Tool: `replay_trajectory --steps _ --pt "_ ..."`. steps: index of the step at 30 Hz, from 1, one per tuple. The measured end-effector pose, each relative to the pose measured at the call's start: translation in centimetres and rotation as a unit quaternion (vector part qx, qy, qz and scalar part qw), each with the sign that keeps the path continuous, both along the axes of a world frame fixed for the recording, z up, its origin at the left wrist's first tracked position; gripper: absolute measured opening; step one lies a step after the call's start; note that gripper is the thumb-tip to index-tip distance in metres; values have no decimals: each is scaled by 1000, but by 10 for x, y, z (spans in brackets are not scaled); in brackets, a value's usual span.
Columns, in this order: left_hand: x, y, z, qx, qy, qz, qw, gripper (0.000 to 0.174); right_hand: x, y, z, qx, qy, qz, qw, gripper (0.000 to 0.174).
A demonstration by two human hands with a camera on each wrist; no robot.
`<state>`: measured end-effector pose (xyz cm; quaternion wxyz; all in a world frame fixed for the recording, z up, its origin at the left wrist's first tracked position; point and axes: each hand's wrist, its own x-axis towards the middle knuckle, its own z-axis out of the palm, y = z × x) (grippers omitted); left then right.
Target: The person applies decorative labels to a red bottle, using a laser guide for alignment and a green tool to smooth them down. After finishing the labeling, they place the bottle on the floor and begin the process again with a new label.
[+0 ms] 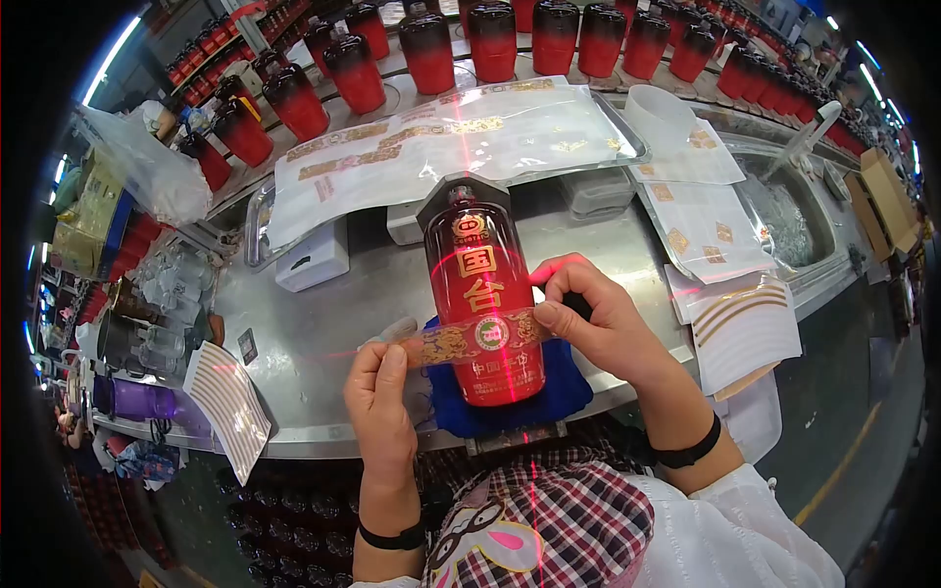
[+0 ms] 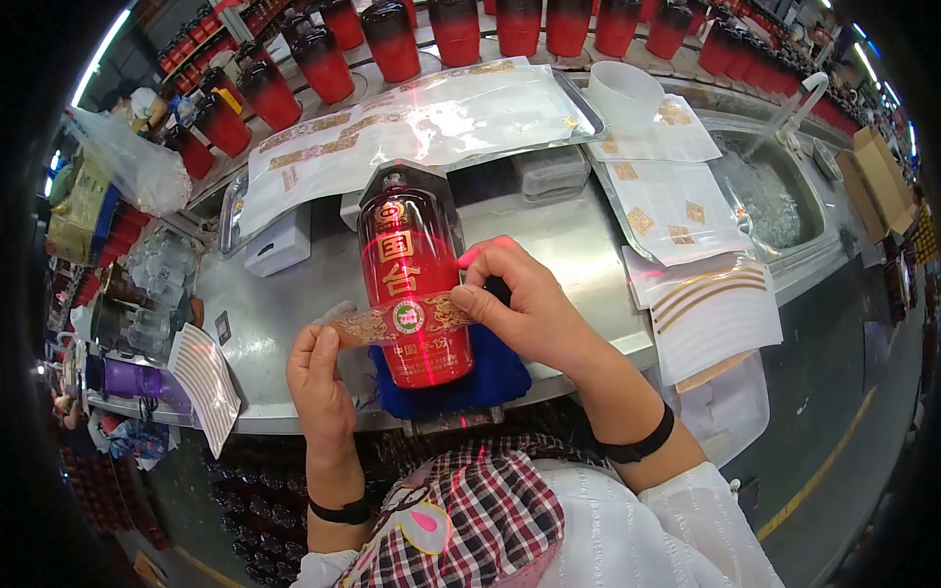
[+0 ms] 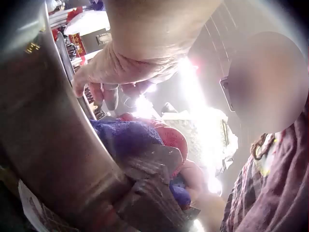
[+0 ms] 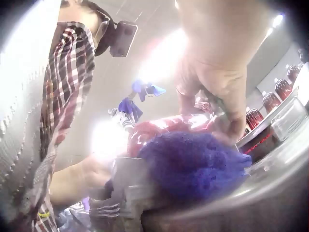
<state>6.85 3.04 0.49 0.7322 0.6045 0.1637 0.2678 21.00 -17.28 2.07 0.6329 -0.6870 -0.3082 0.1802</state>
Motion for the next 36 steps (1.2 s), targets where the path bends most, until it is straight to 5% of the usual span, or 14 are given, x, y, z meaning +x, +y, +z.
replay_trajectory --steps 26,29,32,35,36 --pt "-1 -1 -12 5 19 -19 1000 15 1 -5 -2 -26 2 8 1000 19" --pt "0 0 -11 19 42 -24 999 14 7 -7 -7 -26 -77 5 997 13" --pt "3 -1 -12 -4 62 -26 998 14 8 -9 0 -42 -16 -47 998 15" --pt "2 19 -21 -112 49 -55 991 17 0 -3 13 -48 -170 -41 983 18" --pt "0 21 -20 -77 54 -23 995 24 -4 -2 20 -54 -135 -16 989 23"
